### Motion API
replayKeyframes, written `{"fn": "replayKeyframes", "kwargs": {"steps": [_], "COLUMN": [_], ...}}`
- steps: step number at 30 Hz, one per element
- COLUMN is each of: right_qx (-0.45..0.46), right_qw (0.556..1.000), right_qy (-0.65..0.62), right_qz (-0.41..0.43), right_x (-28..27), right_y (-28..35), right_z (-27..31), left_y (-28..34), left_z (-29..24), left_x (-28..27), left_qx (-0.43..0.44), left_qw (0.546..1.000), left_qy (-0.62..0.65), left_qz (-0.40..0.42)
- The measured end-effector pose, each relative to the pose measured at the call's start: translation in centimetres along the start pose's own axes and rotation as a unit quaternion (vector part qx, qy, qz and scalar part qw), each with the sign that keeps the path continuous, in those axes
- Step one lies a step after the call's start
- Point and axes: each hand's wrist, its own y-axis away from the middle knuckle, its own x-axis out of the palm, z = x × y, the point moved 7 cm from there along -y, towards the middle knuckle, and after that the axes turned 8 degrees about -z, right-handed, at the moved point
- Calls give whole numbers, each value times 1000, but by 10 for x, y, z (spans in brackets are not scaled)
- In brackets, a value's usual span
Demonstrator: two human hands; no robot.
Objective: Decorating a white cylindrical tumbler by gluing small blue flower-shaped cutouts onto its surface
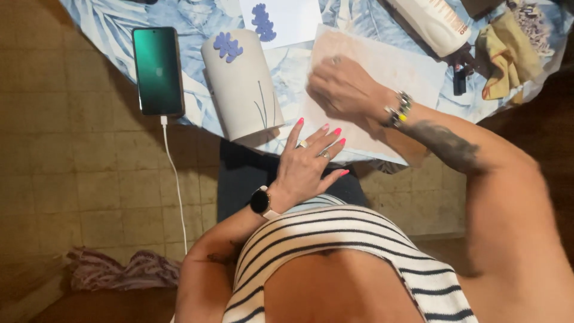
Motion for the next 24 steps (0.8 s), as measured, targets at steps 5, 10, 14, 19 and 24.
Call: {"fn": "replayKeyframes", "kwargs": {"steps": [5,10,14,19,24], "right_qx": [-28,32,355,444,458], "right_qw": [984,996,872,750,738], "right_qy": [-142,33,-324,-431,-421], "right_qz": [108,77,-99,-234,-260], "right_x": [-25,-43,-41,-54,-57], "right_y": [97,133,110,69,61], "right_z": [9,-32,11,42,48], "left_y": [-1,-14,-39,-39,-37], "left_z": [-1,-12,-26,-20,-17], "left_x": [-1,-13,-41,-43,-38], "left_qx": [2,25,-3,-125,-165], "left_qw": [1000,1000,991,945,916], "left_qy": [-2,1,43,265,332], "left_qz": [3,-16,-126,-147,-153]}}
